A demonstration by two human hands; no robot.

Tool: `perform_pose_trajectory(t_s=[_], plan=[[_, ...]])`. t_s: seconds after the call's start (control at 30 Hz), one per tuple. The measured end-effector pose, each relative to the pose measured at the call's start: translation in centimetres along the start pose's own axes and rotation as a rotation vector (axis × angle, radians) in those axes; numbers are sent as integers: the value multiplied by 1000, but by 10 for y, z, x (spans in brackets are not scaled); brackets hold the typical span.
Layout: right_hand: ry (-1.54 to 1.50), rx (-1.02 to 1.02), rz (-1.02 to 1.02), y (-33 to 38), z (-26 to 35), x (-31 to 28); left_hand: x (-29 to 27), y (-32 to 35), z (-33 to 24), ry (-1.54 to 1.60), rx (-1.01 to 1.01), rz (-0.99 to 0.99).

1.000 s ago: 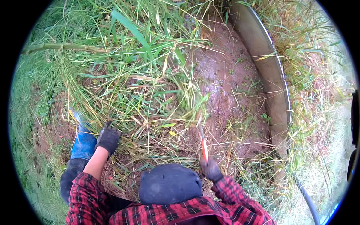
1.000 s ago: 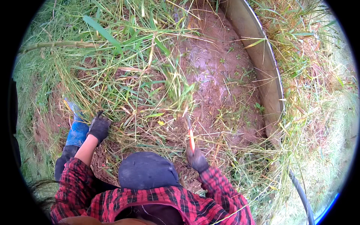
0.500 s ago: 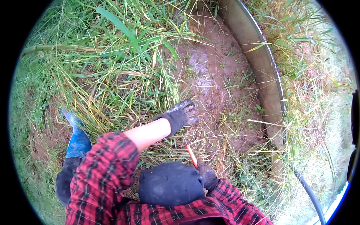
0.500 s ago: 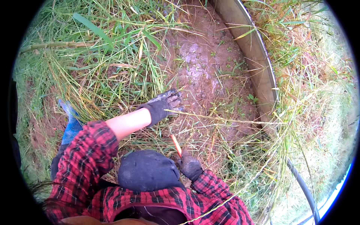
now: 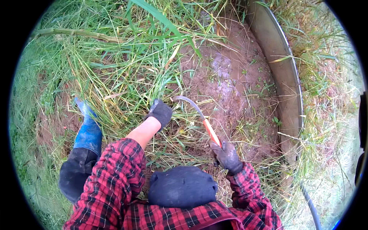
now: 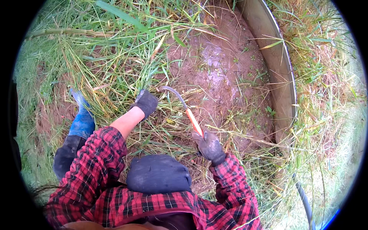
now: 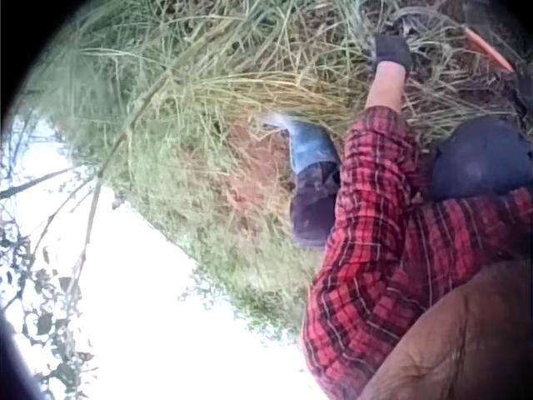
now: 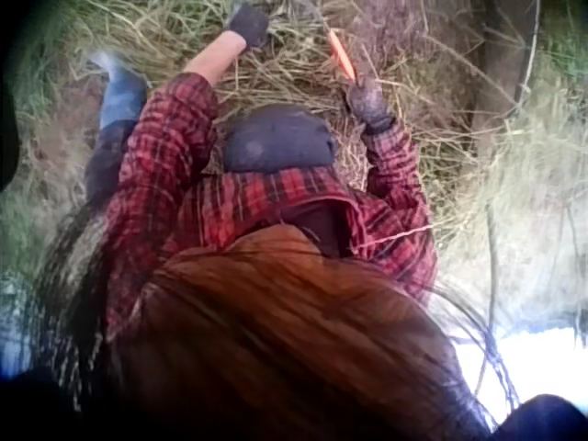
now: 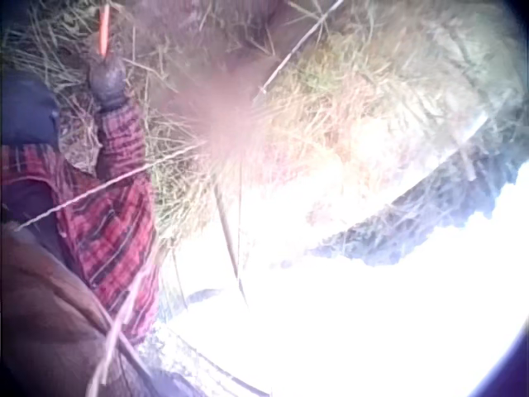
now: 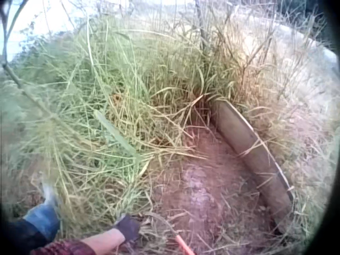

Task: The person uses a small hand hoe to loosen soil and pull weeds from a garden bed. They repeatedly scrape the ground, gather the uprooted grass and weeds by hand, and toss the debris aside, clearing a patch of soil.

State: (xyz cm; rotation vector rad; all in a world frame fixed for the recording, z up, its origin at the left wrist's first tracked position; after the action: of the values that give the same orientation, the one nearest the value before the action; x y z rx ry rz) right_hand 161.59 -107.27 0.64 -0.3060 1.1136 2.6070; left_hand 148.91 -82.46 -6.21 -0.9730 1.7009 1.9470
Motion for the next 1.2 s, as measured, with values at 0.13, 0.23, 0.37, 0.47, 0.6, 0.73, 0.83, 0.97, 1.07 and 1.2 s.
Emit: perform_pose_trajectory(t_s=[0.13,0.23,0.37,0.47,0.6,0.73,0.83,0.97,1.07,1.2], plan=[[-806,96,-140,25,-23,-37,10,4,-5,1,14,-25],[-673,248,-233,-12,-25,-37,18,1,-9,-86,51,7],[159,-47,-318,-120,-42,-31,-6,-1,-21,-66,49,-6],[678,154,-322,-151,-37,-32,-20,8,-14,6,53,-14],[542,177,-281,-47,-117,-6,-11,23,0,-10,35,-64],[152,423,-27,127,-126,27,19,57,3,181,-7,-139],[119,441,-55,193,-80,25,62,84,-12,192,-5,-153],[-97,296,-234,108,-94,0,60,86,-5,135,-59,-19],[-147,82,-218,-20,-5,-17,60,87,-2,147,-47,-28],[-152,18,-63,-146,61,-3,38,88,6,102,-51,-29]])
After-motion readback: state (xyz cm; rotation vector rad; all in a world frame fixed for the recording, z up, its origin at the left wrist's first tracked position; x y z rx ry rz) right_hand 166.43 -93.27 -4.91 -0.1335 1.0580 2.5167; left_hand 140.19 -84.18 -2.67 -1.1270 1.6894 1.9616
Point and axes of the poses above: each hand's wrist, its own y-axis away from the middle knuckle, its own x-axis out of the palm, z = x × y, the point moved 2 cm from there along -y, towards the middle knuckle, and after that the axes turned 8 degrees about y, right-handed, at the moved point
